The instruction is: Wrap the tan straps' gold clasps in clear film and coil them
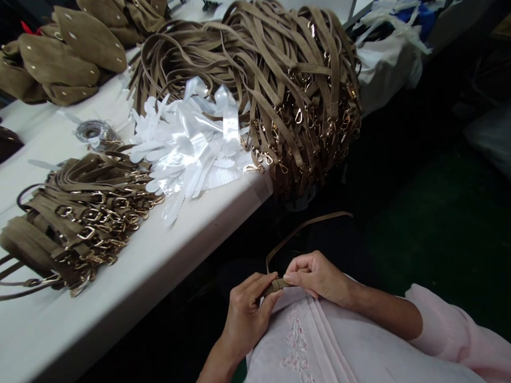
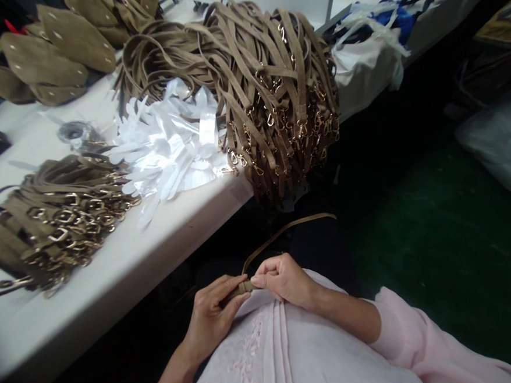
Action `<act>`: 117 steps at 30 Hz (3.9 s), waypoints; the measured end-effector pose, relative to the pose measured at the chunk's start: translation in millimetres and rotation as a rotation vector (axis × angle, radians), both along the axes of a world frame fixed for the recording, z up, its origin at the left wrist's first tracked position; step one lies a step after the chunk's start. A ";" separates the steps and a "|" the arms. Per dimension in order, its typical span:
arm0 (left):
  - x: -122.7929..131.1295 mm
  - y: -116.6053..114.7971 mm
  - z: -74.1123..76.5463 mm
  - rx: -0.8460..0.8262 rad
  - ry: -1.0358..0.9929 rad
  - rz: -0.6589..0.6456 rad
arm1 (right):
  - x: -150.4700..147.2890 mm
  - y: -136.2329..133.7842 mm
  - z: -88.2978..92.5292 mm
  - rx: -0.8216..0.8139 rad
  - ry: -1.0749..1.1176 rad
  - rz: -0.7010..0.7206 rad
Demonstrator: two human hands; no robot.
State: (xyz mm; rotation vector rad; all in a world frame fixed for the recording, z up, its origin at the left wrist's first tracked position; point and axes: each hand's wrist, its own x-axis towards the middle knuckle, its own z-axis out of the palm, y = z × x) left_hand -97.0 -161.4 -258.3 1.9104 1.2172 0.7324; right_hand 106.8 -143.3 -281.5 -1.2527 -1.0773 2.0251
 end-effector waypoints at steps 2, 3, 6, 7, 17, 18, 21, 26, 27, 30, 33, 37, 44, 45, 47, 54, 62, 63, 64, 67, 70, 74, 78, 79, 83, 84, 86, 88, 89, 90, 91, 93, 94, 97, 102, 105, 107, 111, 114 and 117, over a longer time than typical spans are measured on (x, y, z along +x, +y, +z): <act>0.3 -1.3 -1.4 -0.054 0.000 -0.024 | 0.5 -0.8 1.6 0.012 0.006 0.036; 0.5 -2.7 -2.5 -0.086 0.001 -0.038 | 0.5 -1.3 2.8 0.026 0.001 0.053; 0.6 -9.2 -7.4 -0.178 -0.024 -0.043 | -0.3 -3.5 6.6 0.081 -0.052 0.090; 0.2 -11.7 -9.5 -0.197 -0.047 -0.022 | -0.7 -4.3 7.3 0.092 -0.078 0.099; -5.8 -31.9 -26.3 -0.036 -0.073 0.154 | -3.3 -9.6 -1.0 0.093 -0.177 0.130; -5.9 -32.3 -26.1 -0.017 -0.069 0.150 | -3.5 -10.0 -1.4 0.111 -0.182 0.129; -6.4 -31.4 -24.2 0.006 -0.062 0.104 | -4.4 -11.4 -3.1 0.175 -0.202 0.142; -4.6 -27.2 -22.4 -0.014 -0.072 0.028 | -6.5 -13.5 -10.2 0.201 -0.200 0.165; -3.4 -26.2 -22.4 -0.019 -0.071 0.023 | -7.0 -13.6 -11.7 0.197 -0.189 0.162; 1.2 -22.9 -22.8 -0.041 -0.064 0.025 | -8.4 -11.6 -15.3 0.196 -0.183 0.150; 3.6 -19.7 -24.0 -0.067 -0.045 0.039 | -8.9 -7.3 -16.9 0.213 -0.190 0.170; -2.0 -18.8 -25.2 -0.134 -0.027 0.097 | -5.6 -3.6 -14.3 0.148 -0.104 0.226; -7.9 -22.2 -26.2 -0.111 -0.078 0.079 | -2.0 -8.4 -17.6 0.134 -0.047 0.188; -6.3 -22.2 -26.5 -0.094 -0.087 0.058 | -3.2 -9.2 -20.1 0.126 -0.033 0.187; -2.7 -21.6 -26.6 -0.065 -0.100 0.031 | -5.8 -9.9 -24.5 0.101 0.002 0.191; -5.2 -19.2 -23.4 -0.087 -0.064 0.091 | -4.9 -6.3 -19.8 0.028 0.102 0.188; -2.9 -20.8 -23.3 -0.042 -0.090 0.061 | -6.7 -6.9 -26.6 0.150 0.033 0.101; -1.0 -20.2 -23.1 -0.032 -0.096 0.059 | -8.6 -7.1 -28.1 0.143 0.041 0.099; 0.4 -19.6 -22.9 -0.024 -0.101 0.061 | -10.1 -7.3 -29.2 0.132 0.050 0.097; 1.3 -18.3 -23.4 -0.012 -0.096 0.065 | -11.0 -8.6 -29.4 0.097 0.048 0.098; -1.8 -18.1 -24.2 -0.029 -0.069 0.094 | -5.5 -9.7 -25.7 0.048 0.044 0.118; -5.1 -18.4 -24.3 -0.067 -0.058 0.128 | 2.1 -9.4 -20.9 0.028 0.096 0.105; -4.0 -18.7 -25.7 -0.077 -0.079 0.131 | 1.5 -10.6 -22.6 0.037 0.113 0.086; -3.1 -18.8 -26.3 -0.077 -0.091 0.119 | 0.4 -11.4 -24.1 0.040 0.105 0.084; 2.0 -16.7 -27.0 -0.096 -0.140 0.051 | -5.3 -13.6 -32.8 0.064 0.080 0.104; 3.2 -15.1 -26.6 -0.097 -0.142 0.050 | -7.1 -13.2 -34.7 0.069 0.091 0.103; 4.5 -11.1 -24.9 -0.090 -0.127 0.072 | -10.6 -11.1 -37.0 0.079 0.124 0.072; 4.6 -7.6 -22.9 -0.101 -0.108 0.114 | -13.1 -7.5 -36.0 0.120 0.118 0.012; 4.3 -6.6 -22.0 -0.122 -0.109 0.144 | -13.5 -5.4 -34.1 0.177 0.089 -0.014; 3.9 -6.4 -21.2 -0.156 -0.120 0.185 | -13.3 -3.3 -31.4 0.261 0.050 -0.026; 3.2 -6.9 -20.7 -0.200 -0.139 0.231 | -12.5 -1.3 -28.4 0.362 0.014 -0.017; 1.2 -9.6 -20.3 -0.294 -0.179 0.300 | -9.3 2.1 -22.2 0.554 -0.036 0.050; -0.1 -11.3 -20.2 -0.331 -0.190 0.309 | -7.4 3.1 -19.6 0.626 -0.047 0.086; -4.4 -17.0 -17.8 -0.330 -0.181 0.258 | -2.9 2.0 -13.9 0.750 -0.114 0.085; -11.0 -21.2 -10.3 -0.103 -0.028 0.147 | -2.7 -2.7 -11.5 0.864 -0.166 0.045; -12.3 -21.6 -7.2 -0.108 0.080 0.139 | -4.9 -2.5 -10.0 0.950 -0.215 0.132; -11.7 -21.4 -4.7 -0.219 0.134 0.127 | -6.8 -3.0 -9.0 1.030 -0.291 0.178; -16.0 -16.7 0.2 -0.333 0.154 0.075 | -10.0 -7.9 -10.7 1.223 -0.381 0.130; -30.1 -12.6 0.6 -0.320 0.167 0.073 | -9.7 -13.3 -14.9 1.264 -0.401 0.032; -48.7 -13.0 -1.8 -0.380 0.174 0.096 | -8.3 -17.6 -19.0 1.225 -0.382 -0.027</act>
